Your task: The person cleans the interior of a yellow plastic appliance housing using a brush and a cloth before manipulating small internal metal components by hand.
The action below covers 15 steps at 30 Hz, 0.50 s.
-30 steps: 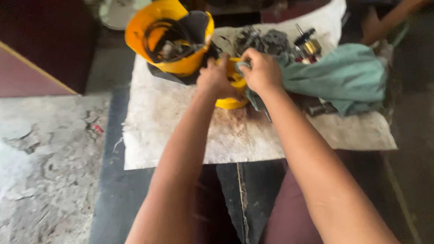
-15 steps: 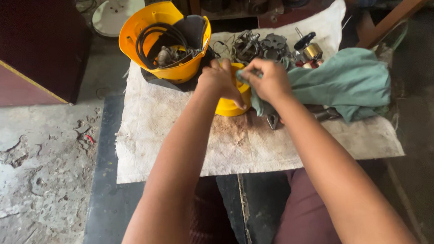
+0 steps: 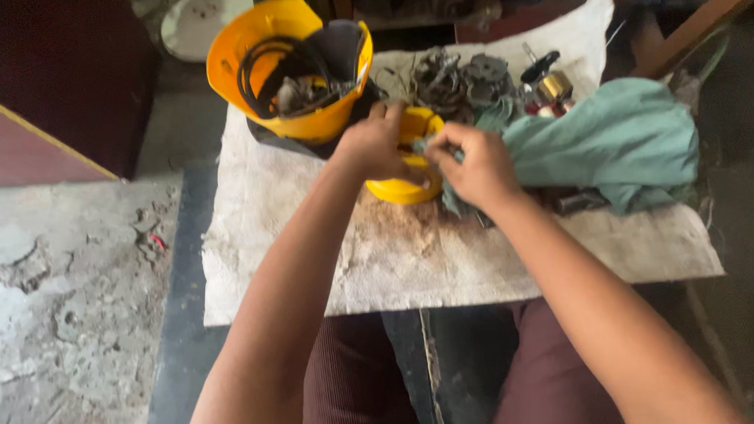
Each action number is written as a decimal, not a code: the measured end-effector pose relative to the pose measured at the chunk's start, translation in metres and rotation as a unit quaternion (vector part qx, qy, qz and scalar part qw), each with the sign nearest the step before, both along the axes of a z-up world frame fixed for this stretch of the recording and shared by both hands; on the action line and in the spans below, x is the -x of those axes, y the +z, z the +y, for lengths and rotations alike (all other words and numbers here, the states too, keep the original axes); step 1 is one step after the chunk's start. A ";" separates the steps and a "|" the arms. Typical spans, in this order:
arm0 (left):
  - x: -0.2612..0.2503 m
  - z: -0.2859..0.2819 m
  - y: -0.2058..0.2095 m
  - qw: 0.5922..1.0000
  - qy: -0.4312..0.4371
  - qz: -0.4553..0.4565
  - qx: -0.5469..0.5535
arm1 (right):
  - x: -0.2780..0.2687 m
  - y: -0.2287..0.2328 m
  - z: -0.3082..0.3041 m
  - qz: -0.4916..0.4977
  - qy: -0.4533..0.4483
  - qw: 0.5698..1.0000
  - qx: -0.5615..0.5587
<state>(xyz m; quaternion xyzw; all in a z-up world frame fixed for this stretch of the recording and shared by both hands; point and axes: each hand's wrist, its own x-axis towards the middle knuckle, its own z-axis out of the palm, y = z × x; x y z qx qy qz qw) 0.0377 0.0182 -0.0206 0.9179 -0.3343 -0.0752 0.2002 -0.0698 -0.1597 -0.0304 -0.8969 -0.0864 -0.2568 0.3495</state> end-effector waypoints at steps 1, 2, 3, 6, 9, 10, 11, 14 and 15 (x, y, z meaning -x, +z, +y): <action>0.000 0.000 0.002 1.000 -0.002 -0.008 0.007 | 0.001 0.004 0.000 0.010 0.000 1.000 -0.009; 0.001 0.000 0.002 1.000 -0.002 -0.014 0.009 | 0.003 0.007 0.000 0.023 0.001 1.000 -0.021; 0.003 -0.001 0.002 1.000 -0.003 -0.019 0.011 | 0.003 0.009 0.000 0.036 0.002 0.999 -0.032; 0.002 0.002 0.001 1.000 0.008 -0.023 0.004 | -0.015 0.013 -0.004 0.114 -0.085 0.990 -0.002; 0.004 -0.002 0.000 0.999 0.009 -0.017 0.028 | -0.034 0.012 -0.010 -0.005 -0.071 0.997 -0.001; 0.005 0.000 0.000 0.999 0.011 -0.018 0.041 | -0.037 0.012 -0.010 -0.001 -0.082 0.997 0.003; 0.006 -0.001 0.001 0.999 0.012 -0.020 0.045 | -0.038 0.012 -0.009 0.004 -0.093 0.996 0.006; 0.008 0.001 0.000 0.999 0.016 -0.018 0.047 | -0.027 0.007 0.001 0.011 -0.091 0.996 -0.009; 0.009 0.002 0.000 0.999 0.015 -0.016 0.043 | -0.020 0.004 0.006 0.012 -0.085 0.996 -0.019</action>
